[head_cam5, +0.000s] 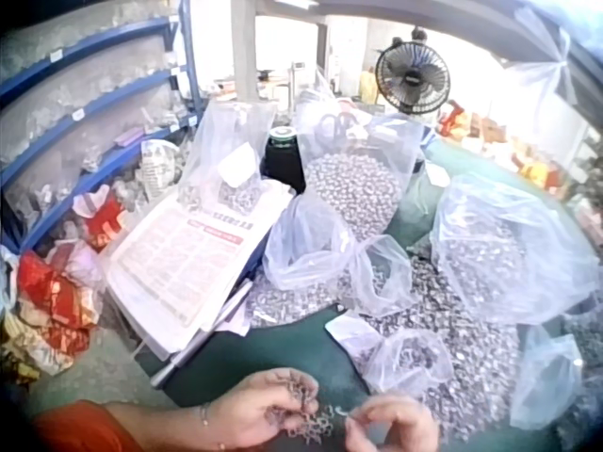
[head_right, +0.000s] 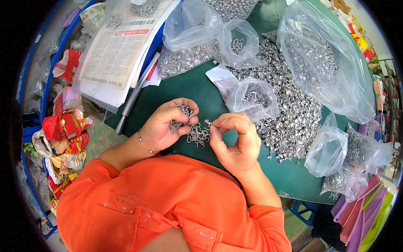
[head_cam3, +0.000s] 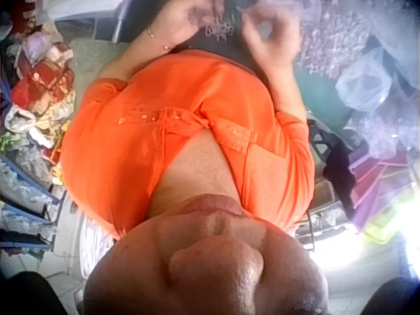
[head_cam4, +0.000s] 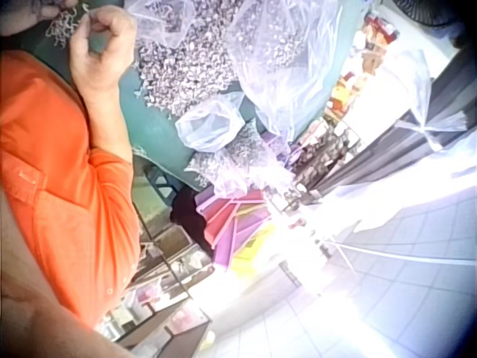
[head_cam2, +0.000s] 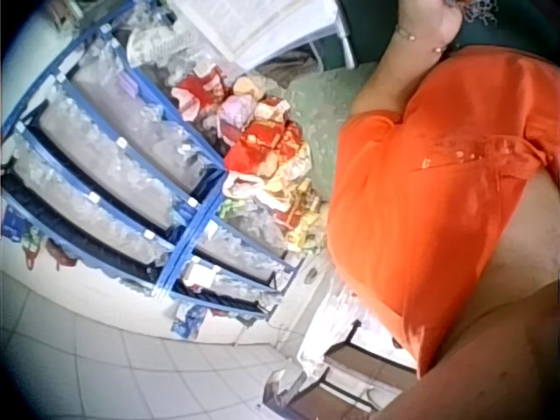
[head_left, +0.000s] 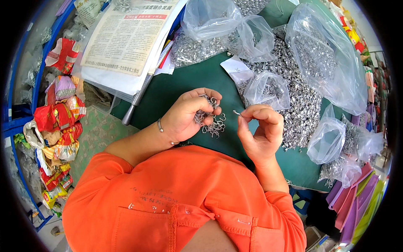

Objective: The person sits at a green workbench and assembles small silver metal hooks by hand. They pick up individual hooks and link them together into a chain, occasionally dropping pieces onto the table or into plastic bags filled with similar hardware.

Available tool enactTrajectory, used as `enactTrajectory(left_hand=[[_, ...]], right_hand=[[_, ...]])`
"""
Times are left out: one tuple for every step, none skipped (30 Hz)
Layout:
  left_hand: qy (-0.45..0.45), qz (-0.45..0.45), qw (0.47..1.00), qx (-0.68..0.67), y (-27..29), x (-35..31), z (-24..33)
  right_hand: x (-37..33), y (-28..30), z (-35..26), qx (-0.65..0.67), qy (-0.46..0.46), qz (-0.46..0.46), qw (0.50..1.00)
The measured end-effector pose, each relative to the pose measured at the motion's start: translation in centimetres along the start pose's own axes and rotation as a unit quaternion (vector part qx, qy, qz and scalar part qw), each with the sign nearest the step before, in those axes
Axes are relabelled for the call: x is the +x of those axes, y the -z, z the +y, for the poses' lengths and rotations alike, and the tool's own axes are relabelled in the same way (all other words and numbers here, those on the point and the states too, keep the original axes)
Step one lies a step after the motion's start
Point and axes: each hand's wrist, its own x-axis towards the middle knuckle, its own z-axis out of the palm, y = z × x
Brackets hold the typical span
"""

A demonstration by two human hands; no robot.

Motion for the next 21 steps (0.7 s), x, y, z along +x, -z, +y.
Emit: enactTrajectory(left_hand=[[0.002, 0.002, 1.000, -0.005, 0.0, 0.0, 0.0], [0.003, 0.008, 1.000, 0.006, -0.1, 0.0, 0.0], [0.005, 0.014, 1.000, 0.017, -0.3, 0.0, 0.0], [0.008, 0.019, 0.999, 0.028, -0.5, -0.1, 0.0], [0.008, 0.019, 0.999, 0.033, -0.6, -0.1, 0.0], [0.007, 0.020, 0.999, 0.039, -0.7, -0.1, 0.0], [0.006, 0.021, 0.999, 0.044, -0.8, -0.1, 0.0], [0.010, 0.016, 0.999, 0.046, -0.9, -0.2, 0.0], [0.014, 0.011, 0.999, 0.048, -1.0, -0.3, 0.2], [0.018, 0.006, 0.999, 0.051, -1.1, -0.3, 0.2], [0.019, 0.001, 0.998, 0.055, -1.1, -0.3, 0.2], [0.017, -0.002, 0.998, 0.058, -1.0, -0.3, 0.2], [0.013, -0.005, 0.998, 0.062, -1.0, -0.3, 0.2], [0.010, -0.004, 0.998, 0.064, -0.9, -0.3, 0.2], [0.009, -0.005, 0.998, 0.066, -1.0, -0.3, 0.1], [0.008, -0.006, 0.998, 0.068, -1.0, -0.3, 0.1], [0.009, 0.000, 0.997, 0.073, -1.1, -0.3, 0.1], [0.010, 0.007, 0.997, 0.079, -1.2, -0.2, 0.0], [0.010, 0.013, 0.996, 0.085, -1.3, -0.2, 0.0], [0.006, 0.006, 0.997, 0.077, -1.2, -0.2, 0.0], [0.004, -0.003, 0.998, 0.070, -1.0, -0.1, 0.0]], right_hand=[[0.0, 0.0, 0.0, 0.003, -0.002, 0.000, 1.000], [-0.1, 0.0, 0.0, 0.006, -0.003, 0.000, 1.000], [-0.1, 0.0, 0.0, 0.013, -0.002, 0.007, 1.000], [-0.2, 0.0, 0.1, 0.021, -0.001, 0.014, 1.000], [-0.3, 0.0, 0.1, 0.028, 0.000, 0.021, 0.999], [-0.3, 0.0, 0.1, 0.031, 0.003, 0.018, 0.999], [-0.2, 0.1, 0.1, 0.034, 0.006, 0.014, 0.999], [-0.1, 0.2, 0.1, 0.037, 0.008, 0.010, 0.999], [-0.1, 0.2, 0.1, 0.031, 0.010, 0.019, 0.999], [-0.1, 0.3, 0.1, 0.024, 0.011, 0.029, 0.999], [0.0, 0.4, 0.0, 0.018, 0.013, 0.038, 0.999], [0.5, 0.9, 0.0, -0.048, 0.019, 0.043, 0.998], [1.0, 1.7, 0.3, -0.130, 0.012, 0.062, 0.990], [1.6, 2.4, 0.5, -0.210, 0.005, 0.080, 0.974], [2.4, 3.3, 0.6, -0.268, 0.007, 0.066, 0.961], [3.1, 3.8, 0.5, -0.325, 0.009, 0.051, 0.944], [3.2, 3.8, 0.3, -0.300, -0.010, 0.045, 0.953], [3.2, 3.6, 0.0, -0.237, 0.009, -0.003, 0.972], [3.2, 3.2, -0.3, -0.172, 0.027, -0.052, 0.983], [3.1, 2.6, -0.6, -0.105, 0.046, -0.101, 0.988], [2.8, 1.6, -1.1, -0.093, 0.050, -0.114, 0.988]])
